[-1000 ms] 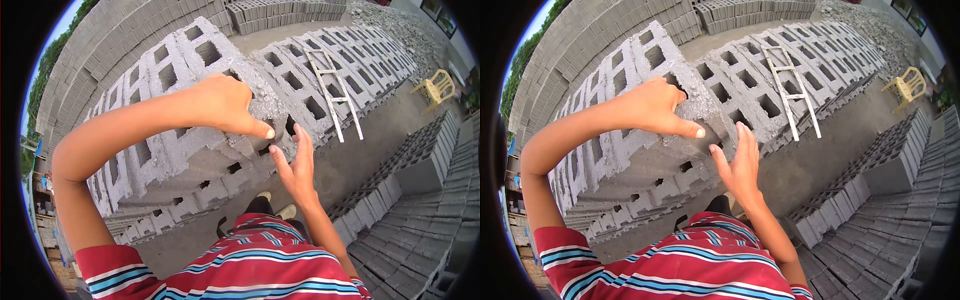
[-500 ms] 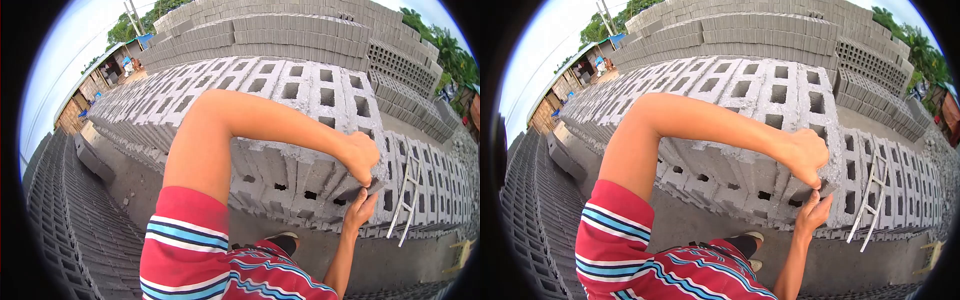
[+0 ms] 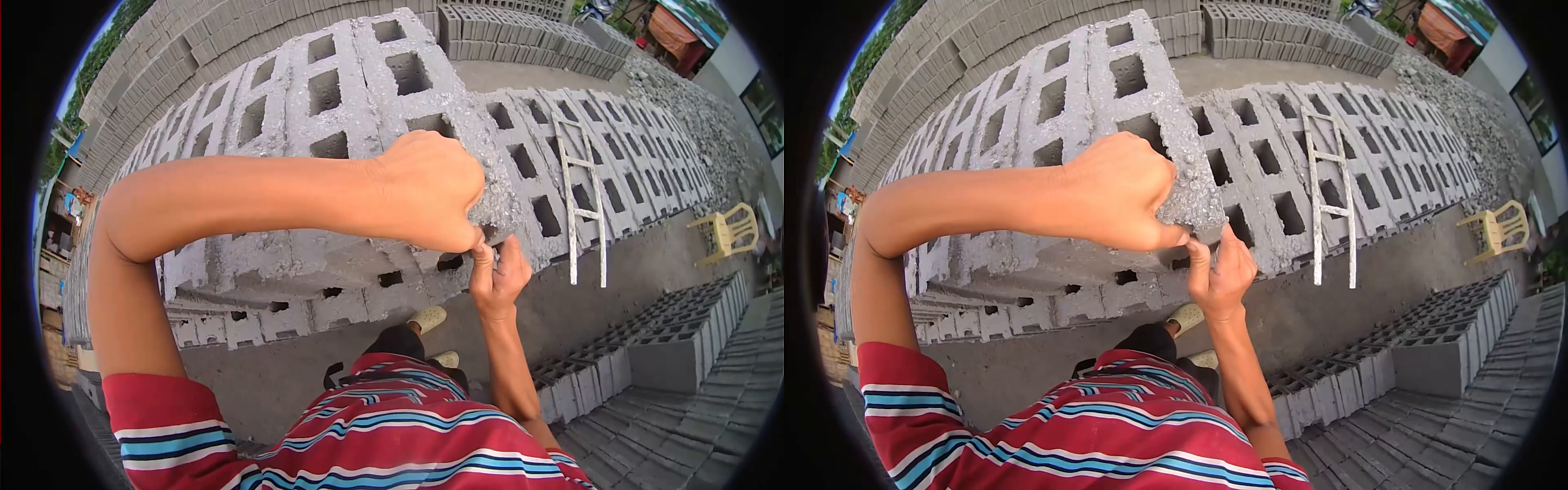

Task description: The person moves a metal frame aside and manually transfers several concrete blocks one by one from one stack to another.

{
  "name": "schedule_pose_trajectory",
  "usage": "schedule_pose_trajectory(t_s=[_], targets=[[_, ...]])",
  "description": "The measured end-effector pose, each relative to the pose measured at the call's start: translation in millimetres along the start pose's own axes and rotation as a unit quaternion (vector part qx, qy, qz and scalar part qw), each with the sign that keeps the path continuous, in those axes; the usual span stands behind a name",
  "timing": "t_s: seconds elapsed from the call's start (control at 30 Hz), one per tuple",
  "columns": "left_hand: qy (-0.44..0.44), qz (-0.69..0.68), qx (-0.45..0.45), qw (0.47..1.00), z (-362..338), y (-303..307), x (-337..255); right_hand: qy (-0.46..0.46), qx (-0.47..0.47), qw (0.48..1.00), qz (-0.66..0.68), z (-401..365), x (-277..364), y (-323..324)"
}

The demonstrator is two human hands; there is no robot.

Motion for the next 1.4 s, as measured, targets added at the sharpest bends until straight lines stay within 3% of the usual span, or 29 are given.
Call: schedule_pose_trajectory(t_s=[0.07, 0.17, 0.3, 0.43, 0.53, 0.67, 0.83, 0.97, 1.4], targets=[[0.008, 0.0, -0.039, 0.999, -1.5, 0.8, -6.6, 0.019, -0.028, 0.999, -0.025, -0.3, 2.2, -0.6], [0.036, 0.021, -0.019, 0.999, -0.8, -2.1, -9.0, -0.027, -0.033, 0.999, 0.008, -6.6, -1.5, -6.6], [-0.042, 0.04, -0.077, 0.995, -2.5, -21.8, 13.0, -0.041, -0.093, 0.991, 0.084, -7.8, 2.0, -26.0], [-0.029, 0.015, -0.081, 0.996, -2.3, -14.2, 3.0, -0.058, -0.098, 0.986, 0.121, -5.0, -9.0, -36.8], [-0.007, -0.011, -0.016, 1.0, 3.4, -10.8, 9.4, -0.032, -0.109, 0.988, 0.109, -0.6, -9.4, -37.5], [-0.037, 0.027, -0.015, 0.999, 4.4, -8.5, 5.1, -0.001, -0.101, 0.992, 0.078, 6.2, -5.5, -31.4], [0.013, -0.04, 0.077, 0.996, 9.5, -5.6, 7.8, 0.023, -0.088, 0.994, 0.063, 8.6, -4.6, -27.8], [-0.033, -0.009, 0.034, 0.999, 5.3, -2.7, 2.1, 0.039, -0.1, 0.993, 0.054, 11.8, -4.3, -27.3], [-0.087, 0.01, 0.076, 0.993, 12.0, -3.8, 10.9, 0.082, -0.1, 0.99, 0.057, 18.2, -2.7, -22.9]])
Point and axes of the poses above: each hand's wrist, its own z-axis towards the middle knuckle, its own y-axis out of the back of the hand, x = y × z, the point moved 2 cm from there along z, towards the middle knuckle, and after that the axes turned 2 degrees about -y, right-handed, at the moved point
